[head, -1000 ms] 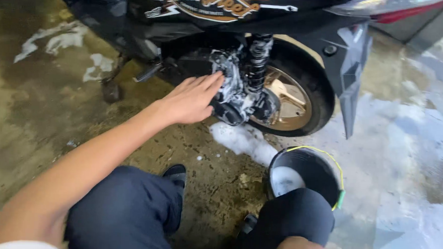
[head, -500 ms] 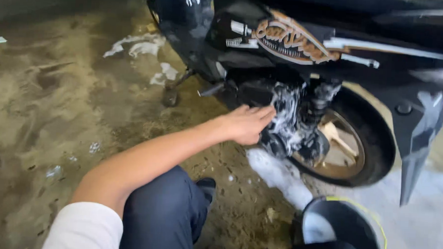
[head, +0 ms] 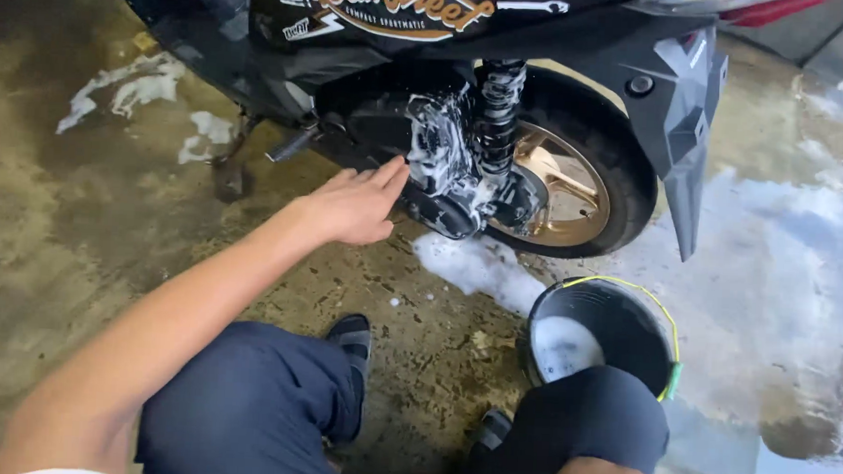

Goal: The person scrubs the front wheel and suspension area of a black motorcycle using a brush and soapy water from a bucket. They repeatedly dip the brush into the bucket and scrub the wheel and surrounding parts.

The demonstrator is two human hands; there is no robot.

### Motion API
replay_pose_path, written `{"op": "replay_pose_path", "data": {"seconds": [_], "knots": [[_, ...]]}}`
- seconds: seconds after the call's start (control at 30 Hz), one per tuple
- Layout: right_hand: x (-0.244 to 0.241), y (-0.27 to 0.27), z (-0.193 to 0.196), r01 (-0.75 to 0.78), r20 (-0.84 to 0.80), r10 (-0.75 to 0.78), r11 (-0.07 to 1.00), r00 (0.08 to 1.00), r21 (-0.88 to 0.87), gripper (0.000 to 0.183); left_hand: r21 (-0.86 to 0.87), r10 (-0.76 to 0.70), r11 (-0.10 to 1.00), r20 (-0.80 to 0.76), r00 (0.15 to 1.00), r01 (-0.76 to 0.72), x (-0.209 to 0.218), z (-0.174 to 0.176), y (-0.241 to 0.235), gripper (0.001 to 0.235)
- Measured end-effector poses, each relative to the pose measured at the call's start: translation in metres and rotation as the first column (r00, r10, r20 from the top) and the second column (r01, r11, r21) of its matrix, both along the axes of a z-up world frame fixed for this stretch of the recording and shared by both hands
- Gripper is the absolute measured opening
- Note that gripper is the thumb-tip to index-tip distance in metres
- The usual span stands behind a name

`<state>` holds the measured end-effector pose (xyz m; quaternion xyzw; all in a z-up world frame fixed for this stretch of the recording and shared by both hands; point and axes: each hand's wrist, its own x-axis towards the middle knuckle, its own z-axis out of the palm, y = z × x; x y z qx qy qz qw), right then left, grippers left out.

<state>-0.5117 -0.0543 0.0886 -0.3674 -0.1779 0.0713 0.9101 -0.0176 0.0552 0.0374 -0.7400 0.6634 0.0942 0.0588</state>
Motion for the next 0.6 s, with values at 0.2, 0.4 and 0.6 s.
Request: {"op": "replay_pose_path", "data": {"seconds": [0.2,0.4,0.6], "knots": [[0.110,0.011,0.044,-0.219,0.009,0.219,0.975,0.976,-0.043,0.031,-0.056,-0.055,0.997,-0.003,0.998,0.055,-0.017,-0.002,0.000,0.085],[0.208,0.019,0.057,0.848,0.631,-0.709,-0.090,0.314,-0.523,0.014,-0.200,-0.190,0.959,0.062,0.980,0.199,-0.031,-0.024,-0.021,0.077],[0.249,-0.074,-0.060,0.407,0.551,-0.748,-0.402,0.371,-0.820,0.020,-0.234,-0.269,0.914,0.260,0.927,0.331,-0.036,-0.058,-0.045,0.078]]}}
